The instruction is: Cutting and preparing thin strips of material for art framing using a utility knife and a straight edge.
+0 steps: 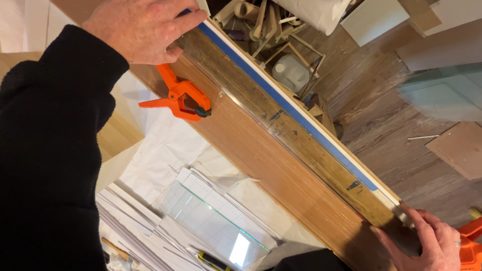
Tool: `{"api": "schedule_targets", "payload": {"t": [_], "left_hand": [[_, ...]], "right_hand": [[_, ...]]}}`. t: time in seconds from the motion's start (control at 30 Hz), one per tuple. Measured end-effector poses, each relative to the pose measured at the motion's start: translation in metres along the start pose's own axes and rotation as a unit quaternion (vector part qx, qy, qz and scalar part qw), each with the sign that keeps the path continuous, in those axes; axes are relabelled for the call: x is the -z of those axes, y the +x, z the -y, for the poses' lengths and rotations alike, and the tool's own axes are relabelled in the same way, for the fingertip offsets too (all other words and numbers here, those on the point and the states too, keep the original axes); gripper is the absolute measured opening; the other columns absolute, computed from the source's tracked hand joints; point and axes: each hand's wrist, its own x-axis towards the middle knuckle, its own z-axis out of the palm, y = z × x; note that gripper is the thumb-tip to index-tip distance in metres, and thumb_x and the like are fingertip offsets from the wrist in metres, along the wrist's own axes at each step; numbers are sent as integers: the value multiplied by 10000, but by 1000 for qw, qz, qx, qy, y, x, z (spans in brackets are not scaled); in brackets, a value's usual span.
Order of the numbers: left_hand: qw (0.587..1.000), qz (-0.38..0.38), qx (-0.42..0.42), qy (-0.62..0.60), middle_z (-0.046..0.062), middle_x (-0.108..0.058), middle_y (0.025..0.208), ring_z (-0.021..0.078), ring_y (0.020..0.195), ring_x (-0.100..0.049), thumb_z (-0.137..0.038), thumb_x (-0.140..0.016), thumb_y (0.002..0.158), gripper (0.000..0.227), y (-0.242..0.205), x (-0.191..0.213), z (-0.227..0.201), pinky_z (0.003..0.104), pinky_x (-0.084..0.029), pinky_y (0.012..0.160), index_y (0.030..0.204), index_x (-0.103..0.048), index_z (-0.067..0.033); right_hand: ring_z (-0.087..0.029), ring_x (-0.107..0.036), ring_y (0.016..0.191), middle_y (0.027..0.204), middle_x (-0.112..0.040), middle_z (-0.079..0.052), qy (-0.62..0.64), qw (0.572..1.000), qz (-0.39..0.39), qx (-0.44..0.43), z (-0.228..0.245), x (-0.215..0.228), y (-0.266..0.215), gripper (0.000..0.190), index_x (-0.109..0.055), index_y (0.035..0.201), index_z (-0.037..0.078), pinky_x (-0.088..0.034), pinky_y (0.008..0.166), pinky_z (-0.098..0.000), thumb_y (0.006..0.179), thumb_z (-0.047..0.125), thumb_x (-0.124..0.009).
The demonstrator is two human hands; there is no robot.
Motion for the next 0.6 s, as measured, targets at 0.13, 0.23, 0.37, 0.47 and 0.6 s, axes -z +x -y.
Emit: {"api": "schedule_targets", "payload": {"t": [0.13,0.23,0.37,0.47,0.6], "left_hand": [[1000,21,9,-15,-29,-638,1125,120,1048,-637,-385,-796,761,591,1,0,1,278,-556,875,1272,-674,-115],[999,-4,3,-49,-21,-640,1138,130,1041,-641,-363,-804,745,609,-2,-2,1,273,-558,885,1281,-677,-103],[999,-30,6,-17,-36,-641,1128,127,1062,-640,-393,-798,690,616,-1,-2,1,262,-552,913,1237,-682,-134],[996,24,22,-86,-7,-637,1181,149,1079,-622,-338,-806,733,614,-5,-1,0,271,-539,907,1286,-672,-109],[999,-20,11,-45,-11,-627,1174,159,1109,-597,-339,-797,746,574,-1,4,-1,297,-541,960,1261,-677,-116]], "right_hand": [[-236,-684,991,1060,-716,-100,-9,1000,22,-14,8,8,10,735,-759,1172,83,-537,952,-382,511,338,-953],[-210,-677,998,1084,-710,-90,1,1000,-4,-2,-3,-3,-2,726,-745,1243,97,-529,952,-340,604,385,-934],[-231,-673,972,1110,-712,-116,10,1000,-14,4,0,0,3,723,-751,1211,80,-529,923,-357,573,368,-931],[-237,-689,976,1064,-716,-112,8,1000,19,-2,5,5,8,737,-754,1189,63,-533,940,-381,538,352,-943],[-240,-688,972,1066,-715,-109,7,1000,-3,-12,-3,-5,-4,694,-753,1179,69,-520,917,-353,579,361,-943]]}}
